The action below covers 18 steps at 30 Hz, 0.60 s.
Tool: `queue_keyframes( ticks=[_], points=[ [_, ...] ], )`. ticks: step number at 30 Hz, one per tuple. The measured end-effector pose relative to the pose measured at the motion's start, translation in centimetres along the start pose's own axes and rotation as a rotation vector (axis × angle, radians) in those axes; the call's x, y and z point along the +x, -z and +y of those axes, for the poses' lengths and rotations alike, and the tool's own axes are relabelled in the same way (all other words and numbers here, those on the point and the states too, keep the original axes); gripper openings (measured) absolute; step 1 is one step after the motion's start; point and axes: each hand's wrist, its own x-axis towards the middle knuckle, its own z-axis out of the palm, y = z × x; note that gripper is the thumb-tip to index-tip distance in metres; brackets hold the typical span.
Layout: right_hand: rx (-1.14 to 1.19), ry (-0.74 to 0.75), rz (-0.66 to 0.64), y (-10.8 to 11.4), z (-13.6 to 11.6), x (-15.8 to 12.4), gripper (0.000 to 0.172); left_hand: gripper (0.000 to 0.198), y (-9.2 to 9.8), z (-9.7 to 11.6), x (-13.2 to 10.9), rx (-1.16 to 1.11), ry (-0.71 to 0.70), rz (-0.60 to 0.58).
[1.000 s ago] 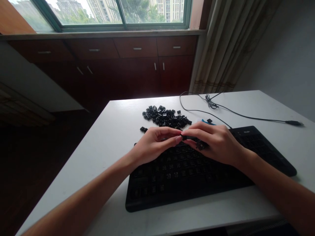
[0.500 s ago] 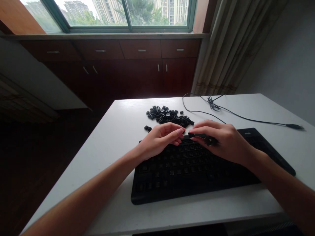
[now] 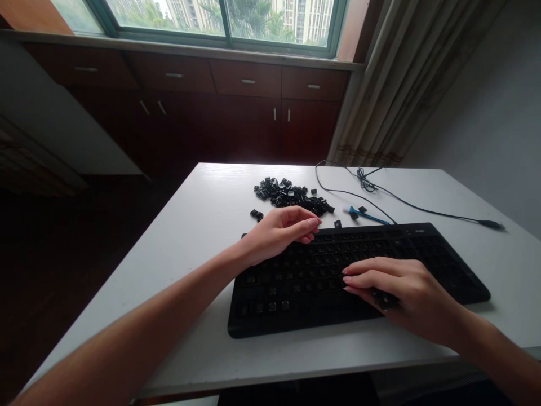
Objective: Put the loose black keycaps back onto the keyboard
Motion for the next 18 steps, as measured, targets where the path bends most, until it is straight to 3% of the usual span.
queue_keyframes(
  ticks=[8,14,18],
  points=[
    [-0.023,0.038,-0.106,0.6,0.0,-0.7,0.039,0.032,0.1,0.2,-0.1,0.001,-0.006,-0.041],
    [-0.057,0.064,-0.045,0.0,0.3,-1.3,0.047,0.034,0.3,0.1,-0.1,0.003,-0.021,-0.065],
    [-0.034,0.053,-0.089,0.2,0.5,-1.1,0.052,0.036,0.3,0.0,-0.1,-0.001,-0.032,-0.081]
  ],
)
